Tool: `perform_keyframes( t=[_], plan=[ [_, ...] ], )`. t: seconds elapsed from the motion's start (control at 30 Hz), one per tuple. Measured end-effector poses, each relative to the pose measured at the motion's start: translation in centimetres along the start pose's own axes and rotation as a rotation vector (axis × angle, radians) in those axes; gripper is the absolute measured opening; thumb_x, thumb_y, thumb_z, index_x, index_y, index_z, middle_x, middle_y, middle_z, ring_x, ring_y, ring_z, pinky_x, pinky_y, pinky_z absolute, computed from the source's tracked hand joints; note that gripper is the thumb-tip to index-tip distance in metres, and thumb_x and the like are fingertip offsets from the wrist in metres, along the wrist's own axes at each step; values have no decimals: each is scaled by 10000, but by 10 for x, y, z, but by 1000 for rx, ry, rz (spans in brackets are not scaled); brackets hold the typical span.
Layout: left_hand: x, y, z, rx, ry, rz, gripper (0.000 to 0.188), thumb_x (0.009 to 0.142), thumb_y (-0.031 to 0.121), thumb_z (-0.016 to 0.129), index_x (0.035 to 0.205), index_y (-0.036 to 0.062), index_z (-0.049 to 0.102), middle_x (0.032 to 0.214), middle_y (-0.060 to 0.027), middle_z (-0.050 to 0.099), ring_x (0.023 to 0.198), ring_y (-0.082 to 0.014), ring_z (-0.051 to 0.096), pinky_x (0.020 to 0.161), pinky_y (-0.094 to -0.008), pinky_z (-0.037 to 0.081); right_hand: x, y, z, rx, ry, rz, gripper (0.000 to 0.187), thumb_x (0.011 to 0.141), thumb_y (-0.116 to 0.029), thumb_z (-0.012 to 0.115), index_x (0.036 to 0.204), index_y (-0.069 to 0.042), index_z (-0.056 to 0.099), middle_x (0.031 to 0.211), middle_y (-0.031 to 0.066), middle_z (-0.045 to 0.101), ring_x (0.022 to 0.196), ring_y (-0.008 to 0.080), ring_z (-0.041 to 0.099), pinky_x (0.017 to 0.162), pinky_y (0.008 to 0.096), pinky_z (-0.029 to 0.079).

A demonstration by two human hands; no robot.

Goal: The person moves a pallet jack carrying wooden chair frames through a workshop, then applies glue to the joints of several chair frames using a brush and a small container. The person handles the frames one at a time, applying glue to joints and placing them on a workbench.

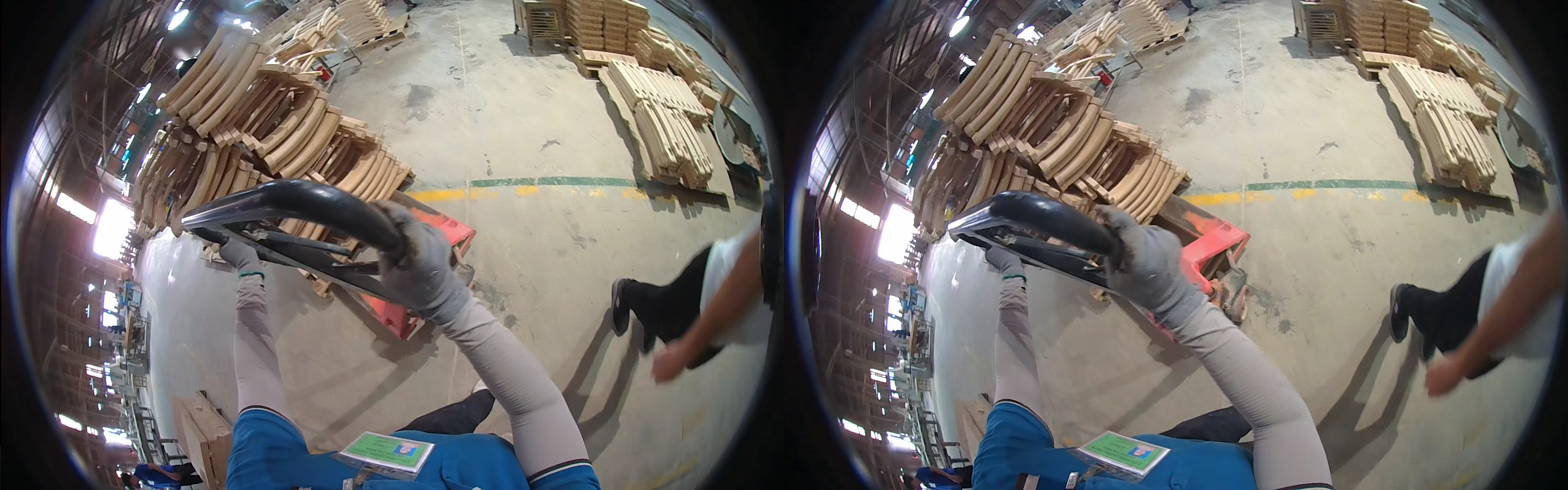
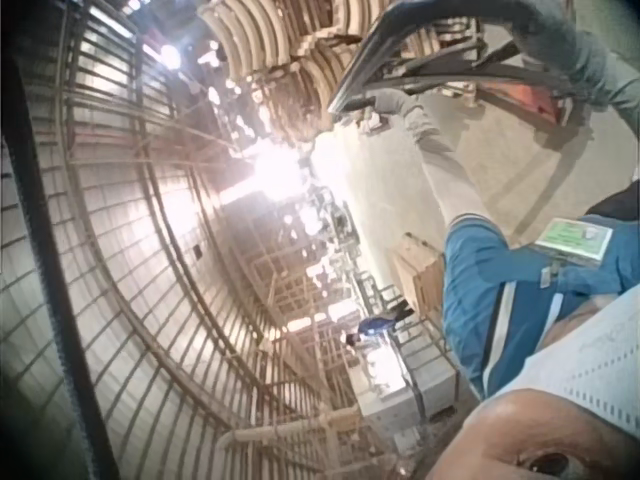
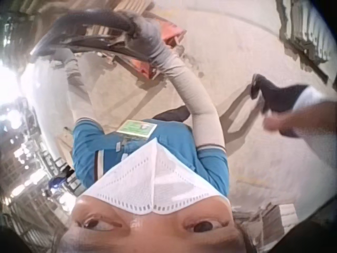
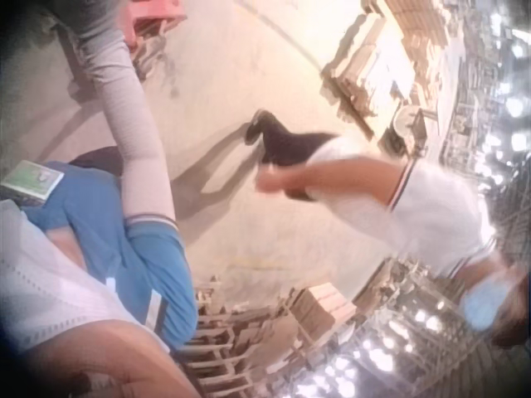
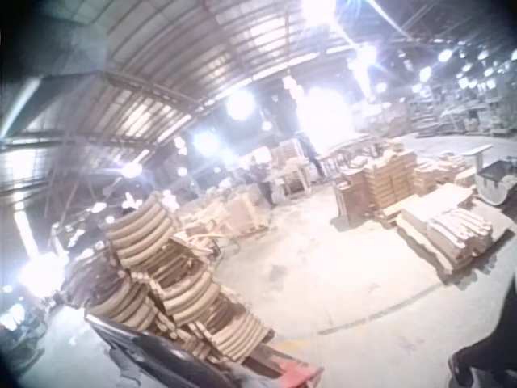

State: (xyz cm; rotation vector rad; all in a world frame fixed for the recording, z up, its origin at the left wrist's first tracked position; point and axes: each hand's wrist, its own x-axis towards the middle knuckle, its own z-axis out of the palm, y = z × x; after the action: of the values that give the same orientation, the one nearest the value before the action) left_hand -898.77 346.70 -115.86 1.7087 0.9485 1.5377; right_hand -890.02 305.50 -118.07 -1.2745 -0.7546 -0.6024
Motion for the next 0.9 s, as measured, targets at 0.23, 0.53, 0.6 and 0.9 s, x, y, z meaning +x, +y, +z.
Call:
perform_keyframes(
  t=[0.23,0.53,0.6,0.9],
  plan=[
    [-59,25,30,-209,-27,-89,249,826,144,567,608,106,453,523,-1,448,421,-99,436,396,-254,372,75,106,-6,-281,136,102,166,797,-45,606,954,-17,559,689,180,582,604,342,597,529,345,453],
    [-64,29,64,-278,170,-57,204,779,132,607,653,101,449,530,20,424,392,-88,391,366,-252,328,144,206,31,-168,95,107,225,735,-51,621,953,-71,568,577,117,550,502,283,566,466,371,436],
    [-49,28,65,-161,219,-70,160,790,153,573,697,84,462,525,3,431,384,-107,403,358,-267,350,152,218,44,-117,64,86,247,731,-63,620,972,-86,571,561,101,545,485,271,560,454,365,433],
    [-32,43,124,45,406,-132,175,794,124,508,669,76,396,458,-32,392,293,-167,389,294,-320,397,189,265,72,183,-139,128,416,644,-53,621,1055,-85,563,616,70,582,552,243,602,498,354,458]
  ],
)
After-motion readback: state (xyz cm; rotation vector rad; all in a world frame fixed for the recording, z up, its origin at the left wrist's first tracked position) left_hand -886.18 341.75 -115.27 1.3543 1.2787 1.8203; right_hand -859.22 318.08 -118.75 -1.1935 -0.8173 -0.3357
